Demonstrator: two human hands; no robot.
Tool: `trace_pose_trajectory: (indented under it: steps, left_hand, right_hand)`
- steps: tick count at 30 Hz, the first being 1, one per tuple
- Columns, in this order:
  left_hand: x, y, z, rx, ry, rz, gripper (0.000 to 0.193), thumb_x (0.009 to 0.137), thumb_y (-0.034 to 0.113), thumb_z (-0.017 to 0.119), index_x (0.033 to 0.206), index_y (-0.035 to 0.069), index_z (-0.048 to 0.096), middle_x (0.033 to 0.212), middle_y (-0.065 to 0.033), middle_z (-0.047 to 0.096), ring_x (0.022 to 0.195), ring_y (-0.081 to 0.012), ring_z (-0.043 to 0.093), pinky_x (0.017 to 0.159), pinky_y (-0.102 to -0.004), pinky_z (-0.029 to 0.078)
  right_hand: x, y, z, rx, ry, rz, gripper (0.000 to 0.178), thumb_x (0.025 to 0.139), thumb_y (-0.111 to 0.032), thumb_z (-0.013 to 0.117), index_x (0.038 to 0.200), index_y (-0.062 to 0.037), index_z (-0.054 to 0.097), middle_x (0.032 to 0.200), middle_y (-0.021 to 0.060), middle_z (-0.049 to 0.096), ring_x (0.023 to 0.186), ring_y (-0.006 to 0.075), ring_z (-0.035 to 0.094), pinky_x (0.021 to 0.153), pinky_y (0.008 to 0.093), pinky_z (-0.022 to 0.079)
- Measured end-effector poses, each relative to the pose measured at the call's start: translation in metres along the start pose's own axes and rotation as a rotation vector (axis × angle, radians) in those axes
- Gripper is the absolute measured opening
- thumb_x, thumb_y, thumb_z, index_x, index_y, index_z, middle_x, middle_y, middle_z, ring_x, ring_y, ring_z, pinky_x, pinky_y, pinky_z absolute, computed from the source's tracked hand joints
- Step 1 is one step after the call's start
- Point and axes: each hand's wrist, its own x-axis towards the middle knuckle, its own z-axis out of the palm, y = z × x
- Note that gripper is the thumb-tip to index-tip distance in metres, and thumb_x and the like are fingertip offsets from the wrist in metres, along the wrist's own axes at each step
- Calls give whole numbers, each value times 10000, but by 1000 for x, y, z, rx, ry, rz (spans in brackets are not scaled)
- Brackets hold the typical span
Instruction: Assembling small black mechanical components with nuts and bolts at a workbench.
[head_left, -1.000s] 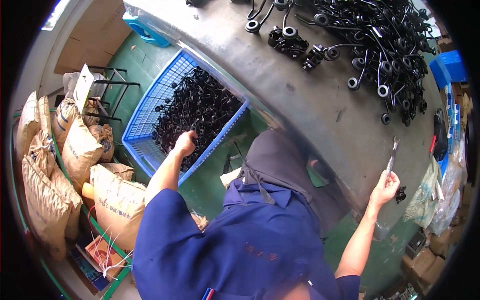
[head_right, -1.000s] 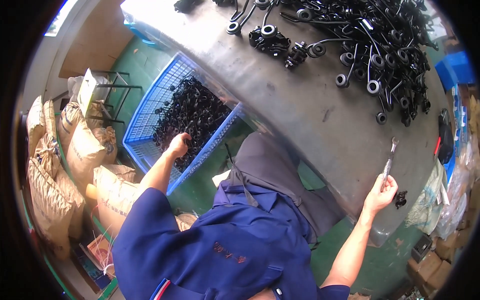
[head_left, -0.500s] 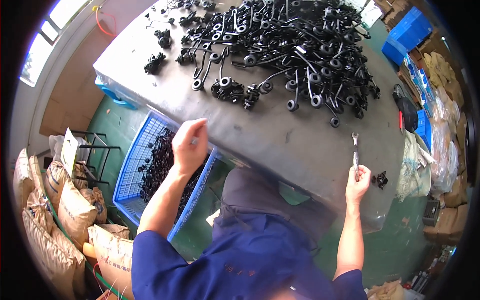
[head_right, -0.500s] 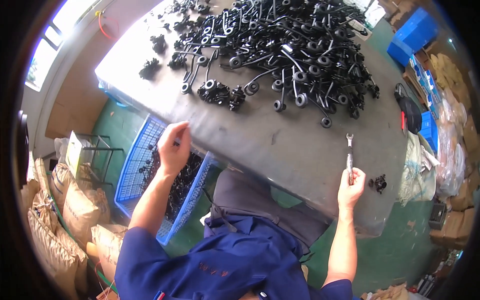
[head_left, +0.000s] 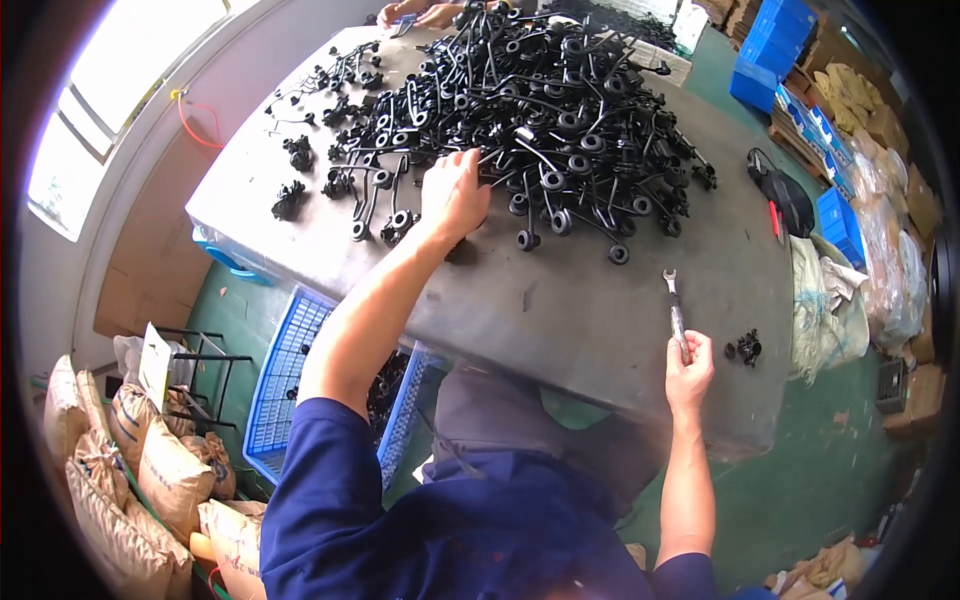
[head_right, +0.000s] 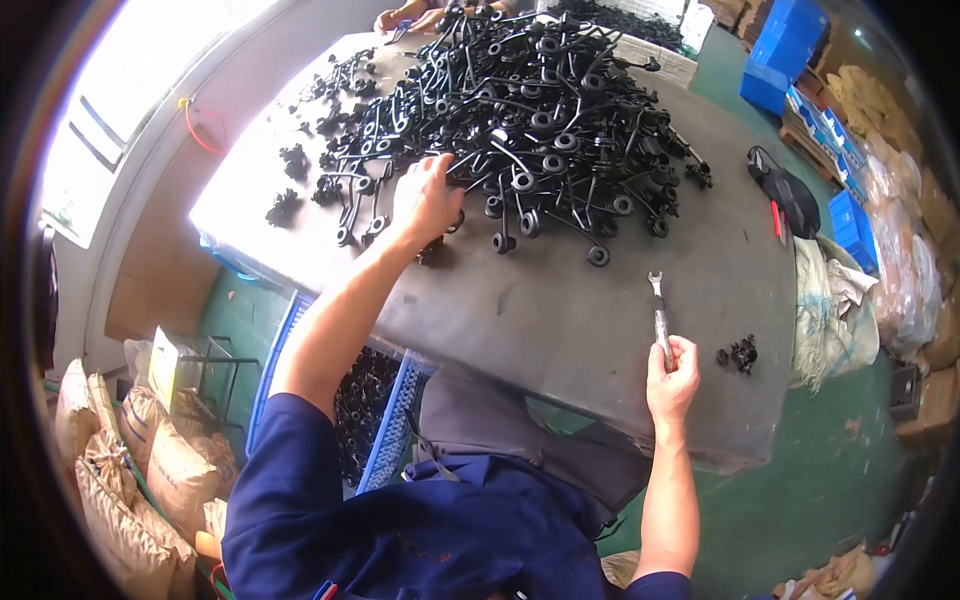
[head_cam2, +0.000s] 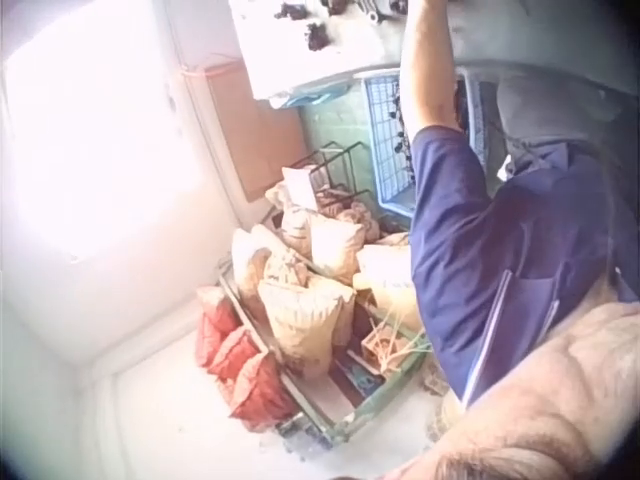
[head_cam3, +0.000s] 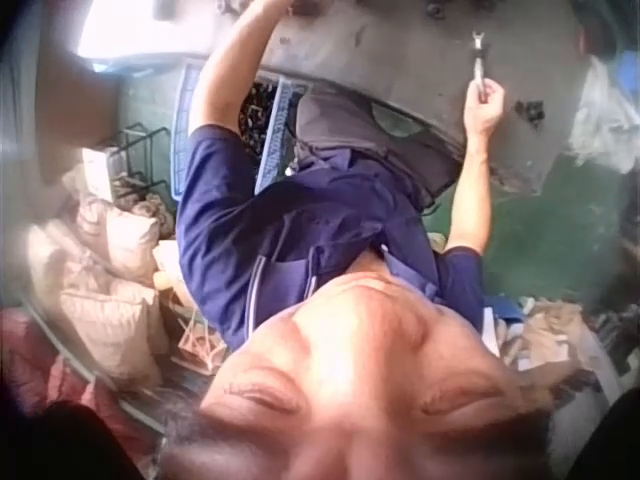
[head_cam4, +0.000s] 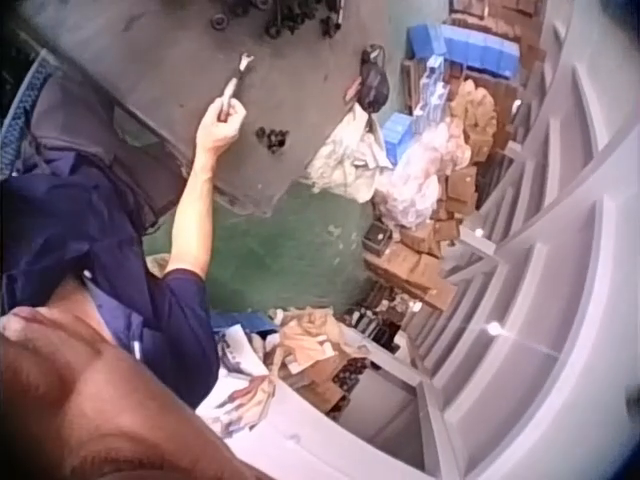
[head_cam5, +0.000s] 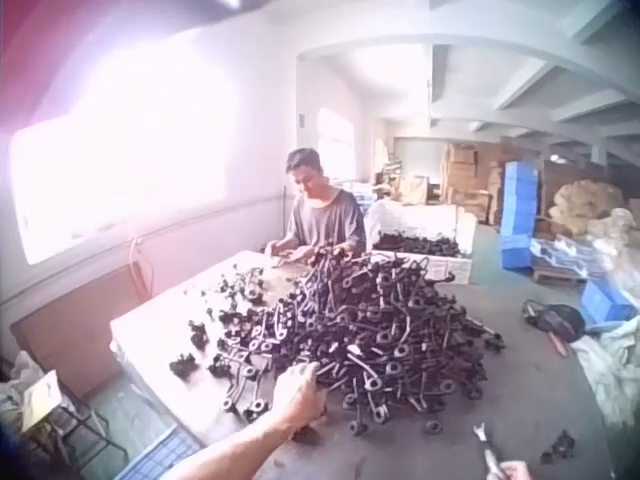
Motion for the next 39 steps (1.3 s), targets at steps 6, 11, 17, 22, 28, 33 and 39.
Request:
trace_pose_trajectory:
  steps: [6,11,17,22,28,33,39]
  left_hand:
    - [15,5,9,222,-110,23,564,743,208,748,1231,22,537,1074,-191,604,1014,-355,575,857,-427,476]
    - [66,20,7,-103,31,46,514,786,126,678,1261,17,516,1089,-201,600,1016,-374,585,867,-433,500]
    - [114,31,27,-92,-109,86,432,844,131,645,1258,46,552,1177,-221,582,1088,-393,592,910,-430,502]
    - [139,30,40,-50,-143,98,234,887,242,636,1014,46,644,1041,-209,613,929,-391,637,813,-465,528]
    - [160,25,-17,-232,218,294,199,885,226,662,958,41,672,892,-181,643,821,-350,654,734,-422,523]
    - [124,86,-81,-329,208,506,96,821,41,648,916,55,651,918,-136,659,878,-315,650,759,-402,530]
    - [10,156,-63,-655,-63,815,498,663,103,686,1143,-2,604,1205,-223,580,1039,-388,602,866,-444,512]
  right_hand:
    - [1,6,0,-49,32,38,230,855,-98,719,1023,0,595,780,23,618,655,92,549,604,266,484]
    - [2,4,2,-53,58,-13,191,857,-64,701,999,-7,588,766,-3,600,633,65,517,584,238,458]
    - [4,0,7,-30,75,2,192,841,-60,710,987,-8,596,756,16,622,614,74,538,566,247,470]
    - [6,-2,4,32,76,69,176,851,-49,703,985,-7,598,736,-2,614,601,48,517,543,229,444]
    - [8,2,7,108,62,85,165,864,-51,698,987,-3,599,746,-9,616,617,40,521,554,216,441]
    - [8,12,-1,102,115,87,178,877,-47,690,1026,0,605,760,-22,608,650,36,519,583,208,448]
    - [6,10,4,61,232,-10,216,883,-45,680,1074,17,602,898,20,619,734,69,543,657,227,473]
